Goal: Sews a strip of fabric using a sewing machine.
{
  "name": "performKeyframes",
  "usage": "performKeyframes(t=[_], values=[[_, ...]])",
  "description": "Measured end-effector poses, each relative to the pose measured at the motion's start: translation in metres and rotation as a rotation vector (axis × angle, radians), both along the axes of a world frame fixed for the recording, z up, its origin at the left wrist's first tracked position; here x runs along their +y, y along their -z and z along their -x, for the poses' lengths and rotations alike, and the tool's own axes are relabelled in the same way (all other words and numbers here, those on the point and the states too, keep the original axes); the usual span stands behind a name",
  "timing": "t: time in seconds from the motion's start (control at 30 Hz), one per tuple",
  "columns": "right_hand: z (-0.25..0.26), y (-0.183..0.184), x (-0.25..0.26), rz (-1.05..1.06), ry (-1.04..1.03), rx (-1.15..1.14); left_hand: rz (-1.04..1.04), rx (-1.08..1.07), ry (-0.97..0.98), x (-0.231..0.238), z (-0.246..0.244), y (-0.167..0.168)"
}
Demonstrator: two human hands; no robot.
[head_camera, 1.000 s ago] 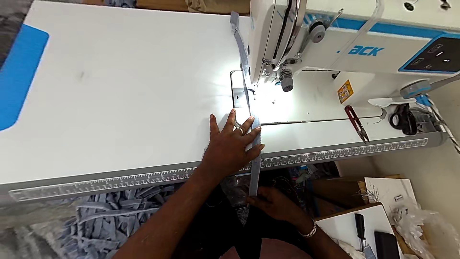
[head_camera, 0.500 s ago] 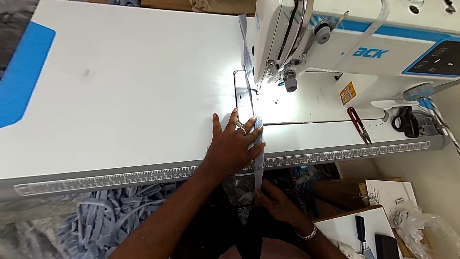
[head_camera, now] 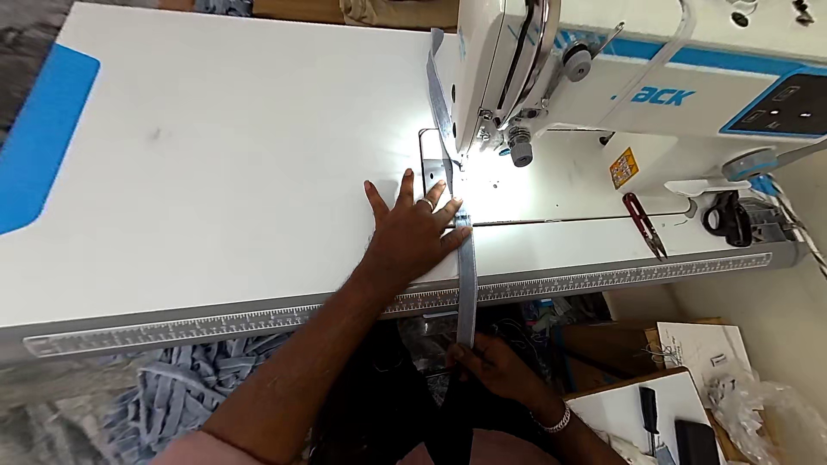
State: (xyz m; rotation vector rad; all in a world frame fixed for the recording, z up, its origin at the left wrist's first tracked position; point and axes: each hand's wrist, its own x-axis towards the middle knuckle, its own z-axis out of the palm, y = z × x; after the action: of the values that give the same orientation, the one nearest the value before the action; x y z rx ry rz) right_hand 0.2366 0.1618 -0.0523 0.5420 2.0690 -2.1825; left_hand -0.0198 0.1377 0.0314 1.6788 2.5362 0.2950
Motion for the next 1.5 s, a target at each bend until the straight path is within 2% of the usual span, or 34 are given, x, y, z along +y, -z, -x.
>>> performKeyframes(t=[0.1, 0.17, 0.23, 0.3, 0.37, 0.43, 0.5, 0.53, 0.6, 0.67, 0.77, 0.83, 0.9, 0.97, 1.03, 1.1, 1.23, 1.37, 1.5], values=[[0.000, -0.001, 0.002, -0.056, -0.022, -0.029, 0.016, 0.025, -0.023, 0.015, 0.015, 0.004], [-0.003, -0.008, 0.012, -0.188, -0.119, -0.074, 0.029, 0.016, -0.043, 0.024, 0.021, 0.002], [-0.008, -0.030, 0.034, -0.405, -0.264, -0.148, 0.049, -0.010, -0.063, 0.031, 0.026, -0.003], [-0.018, -0.072, 0.066, -0.594, -0.287, -0.253, 0.047, -0.016, -0.059, 0.034, 0.030, -0.005], [-0.032, -0.120, 0.106, -0.732, -0.126, -0.313, 0.038, -0.019, -0.050, 0.035, 0.032, -0.006], [-0.047, -0.156, 0.142, -0.951, 0.182, -0.265, 0.042, -0.038, -0.048, 0.034, 0.033, -0.008], [-0.052, -0.166, 0.174, -1.220, 0.495, -0.247, 0.042, -0.045, -0.050, 0.035, 0.036, -0.008], [-0.052, -0.163, 0.190, -1.328, 0.536, -0.343, 0.045, -0.042, -0.050, 0.035, 0.038, -0.009], [-0.045, -0.145, 0.216, -1.393, 0.406, -0.571, 0.044, -0.044, -0.050, 0.037, 0.043, -0.009], [-0.045, -0.141, 0.222, -1.371, 0.317, -0.688, 0.042, -0.046, -0.042, 0.039, 0.044, -0.011], [-0.060, -0.167, 0.200, -1.356, 0.465, -0.409, 0.017, -0.028, -0.067, 0.035, 0.042, -0.007], [-0.063, -0.165, 0.166, -1.164, 0.449, -0.211, -0.053, -0.015, -0.049, 0.027, 0.029, -0.003], [-0.055, -0.132, 0.126, -0.809, 0.151, -0.141, -0.111, -0.025, 0.026, 0.013, 0.004, -0.003], [-0.029, -0.077, 0.087, -0.540, -0.112, -0.192, -0.062, -0.019, 0.093, -0.005, -0.016, 0.000], [-0.001, -0.034, 0.052, -0.352, -0.117, -0.141, -0.051, -0.027, 0.119, -0.019, -0.024, 0.005], [0.020, -0.013, 0.030, -0.203, -0.028, 0.001, -0.071, -0.038, 0.130, -0.023, -0.024, 0.008], [0.030, 0.002, 0.022, -0.136, -0.014, 0.144, -0.084, -0.035, 0.122, -0.022, -0.023, 0.008], [0.014, -0.001, 0.018, -0.112, -0.088, 0.073, -0.085, -0.028, 0.120, -0.022, -0.024, 0.010], [0.008, 0.006, 0.013, -0.069, -0.082, 0.101, -0.068, -0.030, 0.110, -0.022, -0.023, 0.010]])
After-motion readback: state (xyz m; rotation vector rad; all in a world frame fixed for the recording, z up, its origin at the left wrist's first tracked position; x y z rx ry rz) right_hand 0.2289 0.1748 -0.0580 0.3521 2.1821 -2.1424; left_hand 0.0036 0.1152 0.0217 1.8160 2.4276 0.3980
